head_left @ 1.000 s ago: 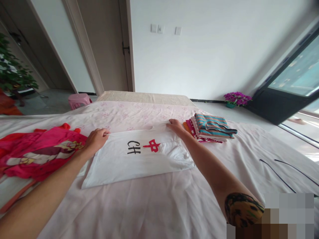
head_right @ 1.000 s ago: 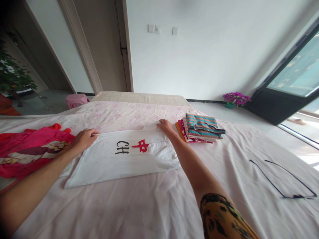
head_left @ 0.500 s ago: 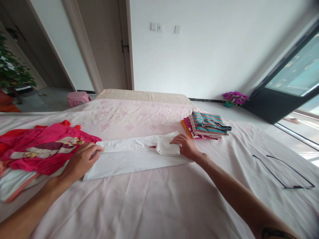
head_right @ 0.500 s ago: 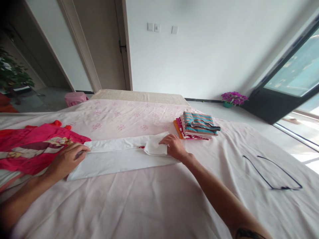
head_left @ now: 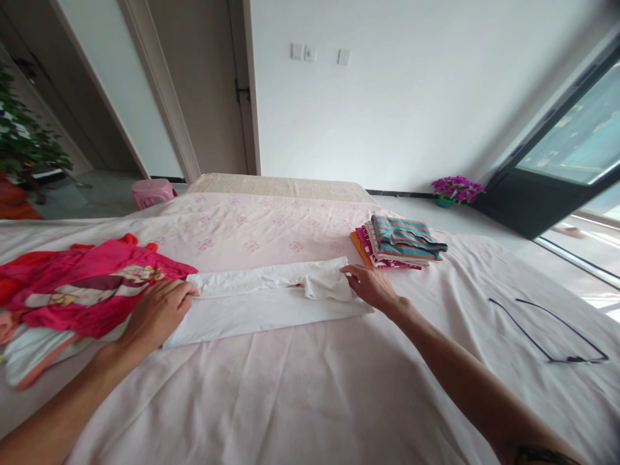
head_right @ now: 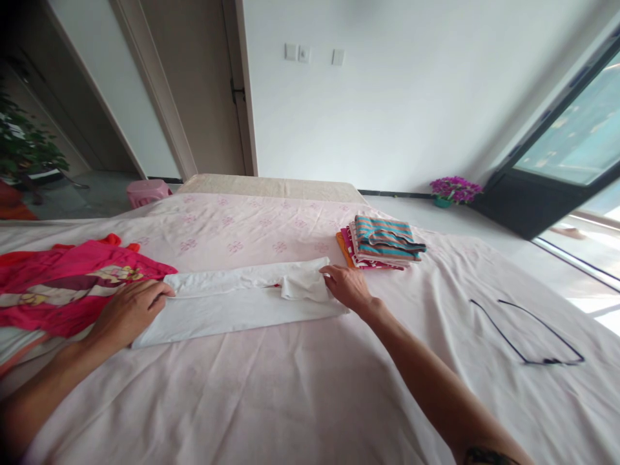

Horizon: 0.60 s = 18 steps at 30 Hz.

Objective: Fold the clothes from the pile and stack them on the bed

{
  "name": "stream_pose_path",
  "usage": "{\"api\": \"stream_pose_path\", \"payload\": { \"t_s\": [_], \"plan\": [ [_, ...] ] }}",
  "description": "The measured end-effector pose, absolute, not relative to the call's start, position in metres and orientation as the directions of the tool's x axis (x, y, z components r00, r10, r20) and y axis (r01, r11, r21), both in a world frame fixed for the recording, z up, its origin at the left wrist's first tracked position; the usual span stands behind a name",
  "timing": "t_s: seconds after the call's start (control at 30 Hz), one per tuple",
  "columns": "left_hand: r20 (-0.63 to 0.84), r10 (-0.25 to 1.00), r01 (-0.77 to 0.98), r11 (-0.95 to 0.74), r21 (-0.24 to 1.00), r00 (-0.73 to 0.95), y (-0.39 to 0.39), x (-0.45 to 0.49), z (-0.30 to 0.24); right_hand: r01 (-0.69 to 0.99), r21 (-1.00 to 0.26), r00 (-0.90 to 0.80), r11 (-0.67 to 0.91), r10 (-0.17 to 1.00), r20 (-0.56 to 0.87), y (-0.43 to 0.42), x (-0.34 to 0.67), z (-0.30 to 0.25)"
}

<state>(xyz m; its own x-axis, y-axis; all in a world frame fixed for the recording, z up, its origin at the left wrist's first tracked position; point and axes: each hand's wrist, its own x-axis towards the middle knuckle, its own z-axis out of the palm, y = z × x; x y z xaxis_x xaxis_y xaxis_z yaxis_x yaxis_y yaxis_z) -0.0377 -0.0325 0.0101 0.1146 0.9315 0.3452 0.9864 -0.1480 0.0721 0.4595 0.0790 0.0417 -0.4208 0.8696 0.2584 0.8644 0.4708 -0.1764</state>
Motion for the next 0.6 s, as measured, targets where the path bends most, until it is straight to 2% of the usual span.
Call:
{"api": "stream_pose_path", "payload": {
  "t_s": [0.1, 0.23, 0.37, 0.43, 0.53, 0.6],
  "plan": [
    [0.314, 0.947, 0.995, -0.087, 0.052, 0.066, -0.03, -0.035, 0.018, 0.856, -0.355, -0.339, 0.375, 0.927, 0.162, 0.082, 0.456, 0.045],
    [0.323, 0.945, 0.995, -0.085, 0.06, 0.061, -0.027, -0.012, 0.03, 0.633, -0.738, -0.35, 0.234, 0.937, -0.002, 0.086, 0.453, 0.045],
    [0.374, 0.923, 0.943, -0.198, 0.266, 0.088, -0.019, 0.042, 0.041, 0.511, -0.846, -0.325, 0.154, 0.946, -0.023, 0.087, 0.446, 0.043],
    [0.395, 0.914, 0.896, -0.246, 0.37, 0.088, -0.014, 0.076, 0.044, 0.384, -0.918, -0.29, 0.099, 0.957, -0.018, 0.087, 0.442, 0.044],
    [0.426, 0.9, 0.845, -0.297, 0.445, 0.092, -0.003, 0.128, 0.046, 0.157, -0.987, -0.277, 0.031, 0.961, -0.014, 0.087, 0.439, 0.047],
    [0.433, 0.895, 0.836, -0.317, 0.447, 0.108, 0.006, 0.16, 0.045, 0.106, -0.994, -0.276, 0.018, 0.961, -0.012, 0.087, 0.439, 0.05]
  ]
}}
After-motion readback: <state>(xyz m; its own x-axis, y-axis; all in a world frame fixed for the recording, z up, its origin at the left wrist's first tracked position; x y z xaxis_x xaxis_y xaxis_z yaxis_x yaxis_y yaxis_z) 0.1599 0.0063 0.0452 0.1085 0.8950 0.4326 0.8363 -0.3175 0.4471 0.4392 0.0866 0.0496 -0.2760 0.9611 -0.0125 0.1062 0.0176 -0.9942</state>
